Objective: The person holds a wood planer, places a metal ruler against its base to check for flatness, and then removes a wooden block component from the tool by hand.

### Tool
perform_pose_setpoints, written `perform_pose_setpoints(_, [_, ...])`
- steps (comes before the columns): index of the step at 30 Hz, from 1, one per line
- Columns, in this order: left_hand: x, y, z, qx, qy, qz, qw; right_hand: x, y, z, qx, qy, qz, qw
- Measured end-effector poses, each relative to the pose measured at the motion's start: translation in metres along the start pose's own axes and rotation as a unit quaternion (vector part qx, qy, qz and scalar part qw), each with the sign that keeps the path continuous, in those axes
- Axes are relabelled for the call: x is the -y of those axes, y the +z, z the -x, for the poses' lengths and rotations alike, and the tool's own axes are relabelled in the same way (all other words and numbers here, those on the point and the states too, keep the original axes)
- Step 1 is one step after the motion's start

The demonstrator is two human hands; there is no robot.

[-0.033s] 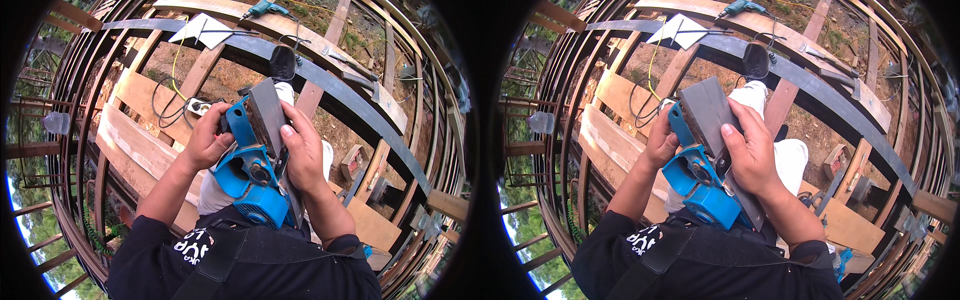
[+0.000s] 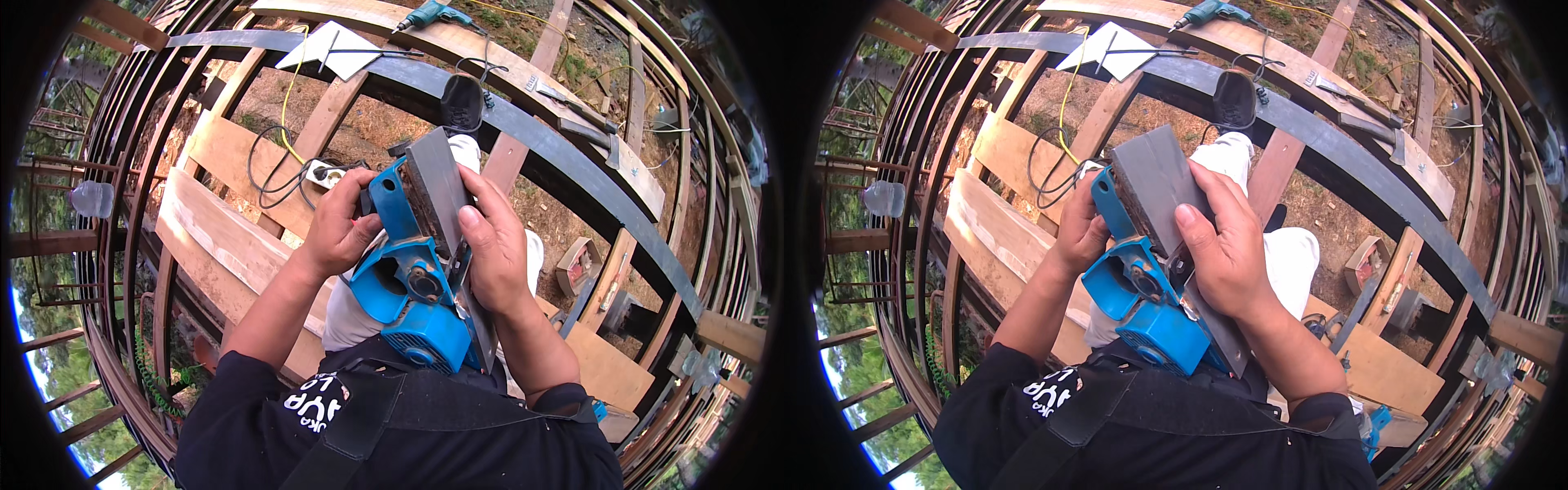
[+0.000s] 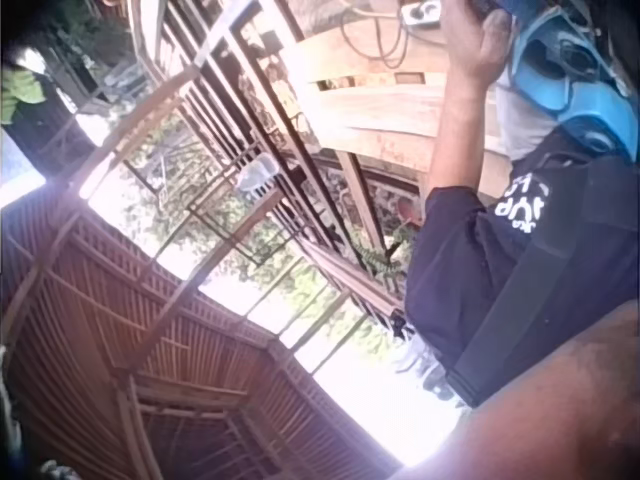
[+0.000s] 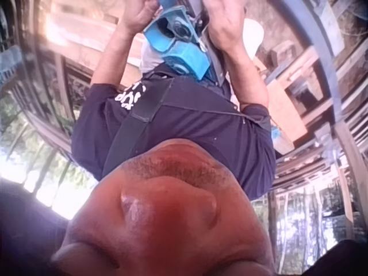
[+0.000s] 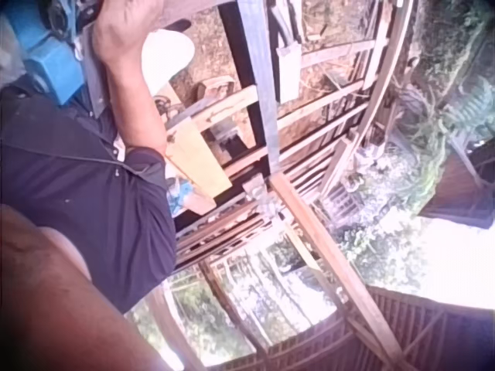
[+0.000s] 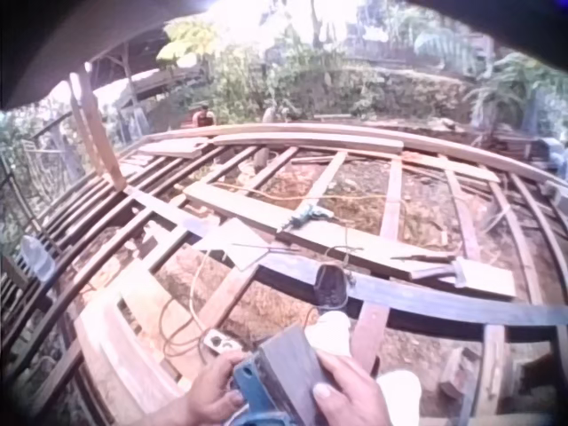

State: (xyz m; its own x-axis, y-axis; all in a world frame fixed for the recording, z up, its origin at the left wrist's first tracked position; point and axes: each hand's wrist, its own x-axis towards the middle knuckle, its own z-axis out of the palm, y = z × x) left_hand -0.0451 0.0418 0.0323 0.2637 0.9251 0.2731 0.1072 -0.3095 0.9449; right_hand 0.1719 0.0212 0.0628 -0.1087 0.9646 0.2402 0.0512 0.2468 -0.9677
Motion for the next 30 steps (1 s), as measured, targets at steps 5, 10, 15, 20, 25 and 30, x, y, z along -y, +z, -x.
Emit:
perform_pose_setpoints(5, [0.002,0.006,-0.008,0.005,0.036,-0.067,0.997,0.002,-0.004,0.000,0.019,-0.014,0.006,1.000])
perform_pose_setpoints(10, [0.004,0.013,0.000,0.021,-0.075,0.139,0.987,-0.004,-0.002,0.000,0.027,0.017,-0.033,0.999])
perform_pose_setpoints(15, [0.003,0.008,0.003,0.056,-0.153,0.220,0.962,-0.008,-0.003,-0.003,0.046,0.027,-0.070,0.996])
perform_pose_setpoints(20, [-0.008,0.023,0.008,-0.061,-0.190,0.333,0.922,-0.005,-0.005,-0.006,0.050,-0.008,-0.024,0.998])
perform_pose_setpoints(25, [0.010,0.008,0.014,-0.082,-0.263,0.446,0.852,-0.004,-0.007,-0.008,0.071,0.055,-0.175,0.980])
perform_pose_setpoints(30, [0.029,0.016,0.002,-0.008,-0.304,0.524,0.795,-0.011,0.001,-0.005,0.043,0.060,-0.228,0.971])
